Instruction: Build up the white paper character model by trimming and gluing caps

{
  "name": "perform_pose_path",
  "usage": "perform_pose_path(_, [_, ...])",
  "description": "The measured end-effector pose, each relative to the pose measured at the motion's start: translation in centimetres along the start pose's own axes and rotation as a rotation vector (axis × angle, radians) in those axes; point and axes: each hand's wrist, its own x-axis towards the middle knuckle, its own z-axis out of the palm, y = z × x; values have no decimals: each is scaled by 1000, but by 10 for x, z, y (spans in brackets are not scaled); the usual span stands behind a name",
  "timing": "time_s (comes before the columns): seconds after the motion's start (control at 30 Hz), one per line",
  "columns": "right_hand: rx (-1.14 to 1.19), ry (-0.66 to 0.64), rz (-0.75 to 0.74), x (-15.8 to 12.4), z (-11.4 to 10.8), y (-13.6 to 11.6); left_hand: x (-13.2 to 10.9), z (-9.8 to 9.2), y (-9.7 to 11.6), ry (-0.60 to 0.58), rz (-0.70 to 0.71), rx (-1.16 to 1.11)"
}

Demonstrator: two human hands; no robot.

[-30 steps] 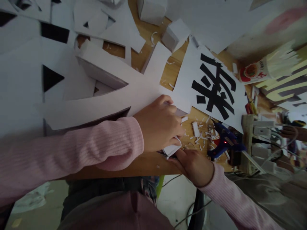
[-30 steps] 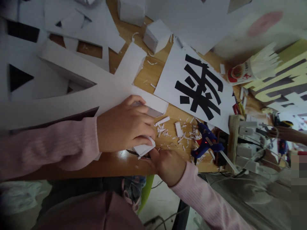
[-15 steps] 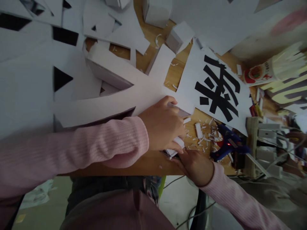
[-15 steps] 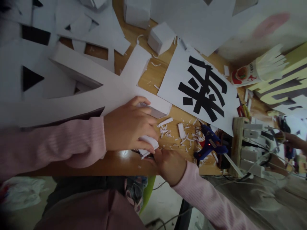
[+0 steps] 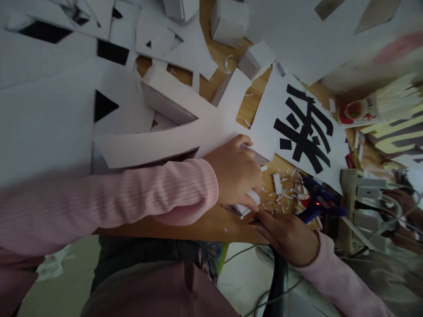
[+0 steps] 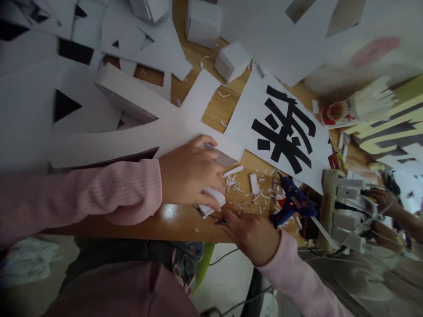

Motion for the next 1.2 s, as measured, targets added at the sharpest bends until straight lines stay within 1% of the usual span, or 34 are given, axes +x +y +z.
perform_pose_path(0.13, [-27, 23, -31, 0, -1, 1, 0, -3, 1, -5, -14, 6])
perform_pose_path(0.27, [-42, 65, -1, -6, -4, 1, -1, -4, 1, 2, -6, -7])
perform_pose_path(0.43, [-10, -23, 31, -14, -13, 2, -2, -4, 0, -22, -9, -8])
perform_pose_path(0.53, [-15, -25, 31, -14, -15, 2, -2, -2, 0, 16, -8, -15])
perform_pose_path(0.7, [-18, 39, 65, -15, -19, -3, -2, 4, -2, 70, 17, -18])
perform_pose_path(0.83, [-13, 42, 59, -14, -19, -6, 0, 6, -2, 96, 24, -13])
perform_pose_path(1.07, [-8, 4, 42, -6, -13, -4, -1, 1, -1, 28, 17, -18])
perform_pose_path(1.2, [-9, -23, 31, -1, -15, -5, -1, 1, 0, 37, 18, -10])
